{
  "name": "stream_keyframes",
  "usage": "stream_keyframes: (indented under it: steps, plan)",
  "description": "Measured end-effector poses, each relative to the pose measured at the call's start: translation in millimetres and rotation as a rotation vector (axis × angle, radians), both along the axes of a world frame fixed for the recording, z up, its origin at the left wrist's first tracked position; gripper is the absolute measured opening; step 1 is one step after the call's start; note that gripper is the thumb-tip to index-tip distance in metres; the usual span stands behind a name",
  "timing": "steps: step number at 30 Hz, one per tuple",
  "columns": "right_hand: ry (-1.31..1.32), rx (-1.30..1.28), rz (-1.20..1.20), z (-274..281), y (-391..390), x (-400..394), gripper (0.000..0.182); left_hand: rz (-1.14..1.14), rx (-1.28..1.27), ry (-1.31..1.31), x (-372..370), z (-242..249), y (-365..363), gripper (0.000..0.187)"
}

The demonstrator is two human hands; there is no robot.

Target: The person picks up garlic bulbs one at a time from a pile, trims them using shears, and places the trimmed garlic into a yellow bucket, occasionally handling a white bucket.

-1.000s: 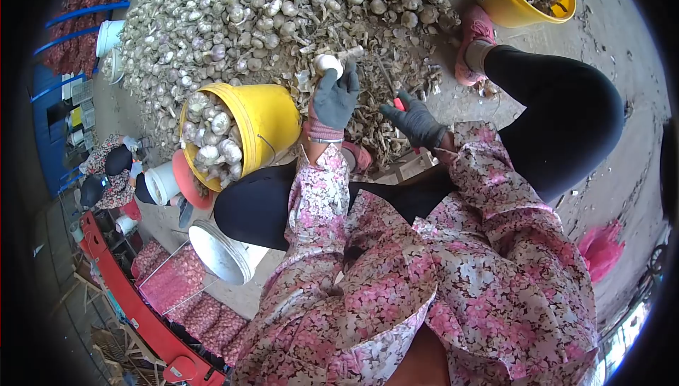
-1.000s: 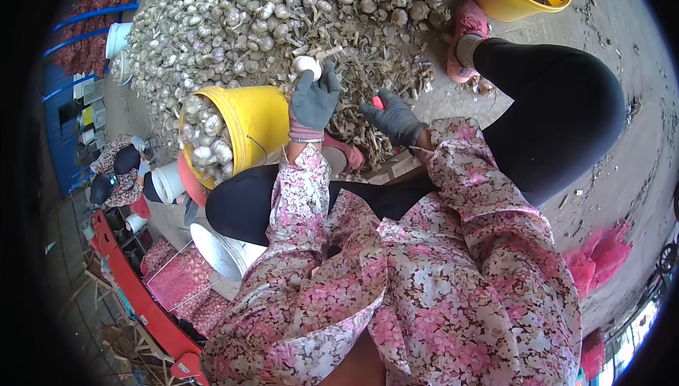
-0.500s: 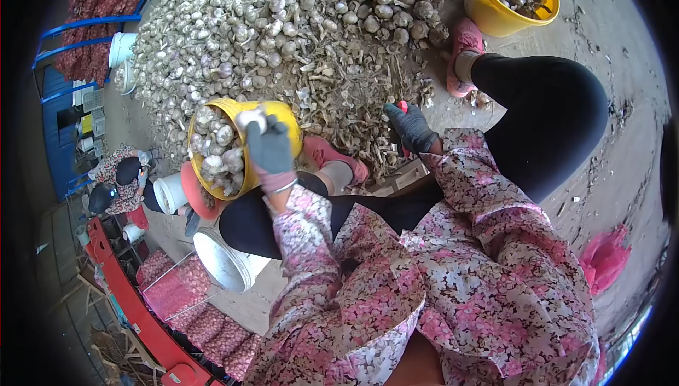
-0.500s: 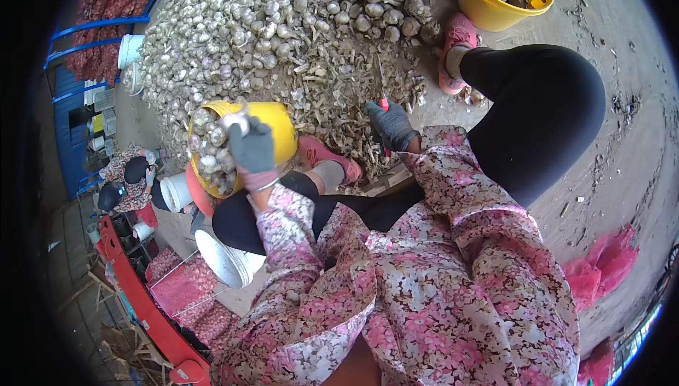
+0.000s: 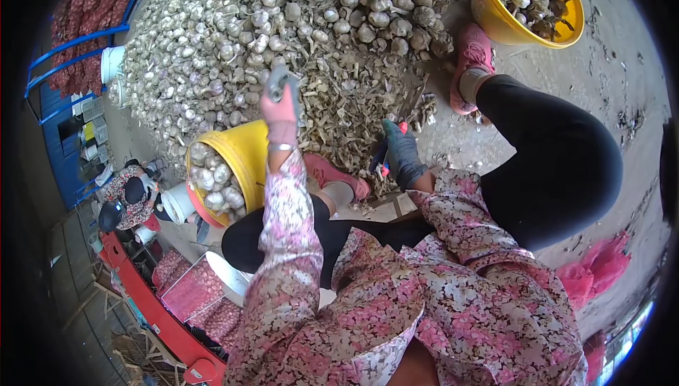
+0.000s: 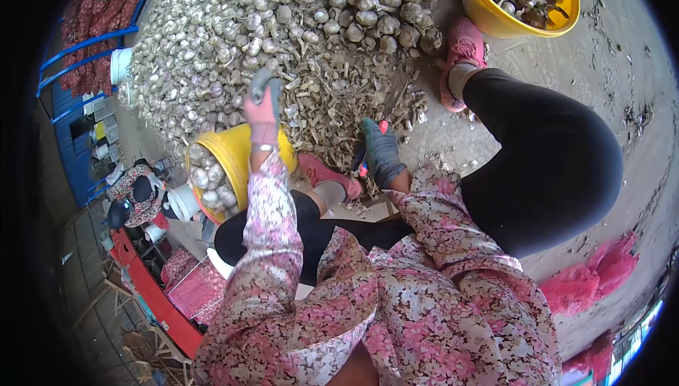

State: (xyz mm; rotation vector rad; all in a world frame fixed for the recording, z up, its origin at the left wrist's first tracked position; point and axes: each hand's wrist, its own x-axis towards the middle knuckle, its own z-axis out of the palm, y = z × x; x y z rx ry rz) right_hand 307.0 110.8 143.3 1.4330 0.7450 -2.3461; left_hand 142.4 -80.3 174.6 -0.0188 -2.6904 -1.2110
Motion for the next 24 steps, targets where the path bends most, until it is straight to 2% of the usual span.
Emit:
stream_keyframes:
  steps: [1, 2, 4, 6, 7, 8, 10, 11, 12, 13, 14, 16, 17, 18, 19, 20, 21, 23, 24]
  plan:
    - [-0.006, 0.029, -0.004, 1.4, 0.6, -3.7, 0.023, 0.144, 0.229, -0.307, -20.6, -27.8, 32.2, 0.028]
    - [-0.012, 0.034, -0.009, 0.5, 1.7, -6.7, 0.023, 0.164, 0.580, -0.482, -36.7, -44.7, 67.4, 0.027]
    - [-0.014, 0.018, -0.030, -4.3, 5.6, -11.1, 0.023, -0.066, 0.440, -0.424, -70.4, -111.3, 98.8, 0.031]
    - [0.032, 0.021, -0.048, -10.7, 9.5, -13.7, 0.023, -0.201, 0.058, -0.433, -92.6, -156.6, 129.0, 0.039]
    - [0.018, 0.014, -0.028, -4.8, 14.1, -18.9, 0.023, -0.198, -0.160, -0.386, -95.9, -160.8, 148.5, 0.045]
    - [0.006, 0.008, -0.006, -2.5, 16.5, -22.9, 0.022, -0.163, -0.427, -0.548, -92.9, -161.7, 158.8, 0.048]
    - [-0.026, 0.011, -0.023, -10.9, 16.0, -24.8, 0.022, 0.036, -0.585, -0.453, -86.4, -184.4, 168.0, 0.048]
    - [-0.037, -0.005, -0.023, -13.6, 15.1, -23.7, 0.023, 0.036, -0.584, -0.460, -86.8, -191.6, 159.6, 0.048]
    - [-0.047, -0.026, -0.021, -14.6, 12.5, -22.5, 0.024, -0.041, -0.180, -0.521, -89.6, -212.7, 138.9, 0.047]
    - [-0.032, -0.026, 0.000, -19.8, 11.5, -22.5, 0.028, -0.114, 0.226, -0.560, -90.0, -188.1, 137.8, 0.046]
    - [-0.024, -0.031, 0.003, -24.2, 12.3, -21.9, 0.028, 0.173, 0.651, -0.817, -78.4, -161.2, 135.1, 0.031]
    - [0.047, 0.054, 0.195, -21.1, 17.0, -23.5, 0.029, 0.200, 1.358, -0.934, -61.5, -133.7, 106.4, 0.023]
    - [0.082, 0.135, 0.445, -29.9, 21.6, -19.9, 0.039, 0.157, 1.503, -0.908, -44.6, -114.4, 99.1, 0.024]
    - [0.092, 0.129, 0.453, -39.2, 17.6, -16.1, 0.039, 0.108, 1.649, -0.873, -26.5, -81.0, 99.7, 0.025]
    - [0.161, 0.358, 0.503, -47.9, 10.5, -11.8, 0.046, 0.007, 1.766, -0.890, -9.6, -68.8, 91.4, 0.027]
    - [0.230, 0.589, 0.545, -51.0, 4.9, -8.8, 0.053, -0.057, 1.791, -0.885, 6.3, -49.5, 89.6, 0.029]
    - [0.300, 0.629, 0.630, -32.4, 11.7, -13.7, 0.064, -0.082, 1.810, -0.864, 21.7, -29.4, 91.2, 0.031]
    - [0.369, 0.677, 0.701, 4.9, 22.4, -19.4, 0.063, -0.118, 1.828, -0.838, 45.1, -12.8, 90.6, 0.032]
    - [0.428, 0.727, 0.771, 14.1, 24.3, -19.0, 0.063, -0.127, 1.701, -0.825, 54.9, -11.3, 88.9, 0.033]
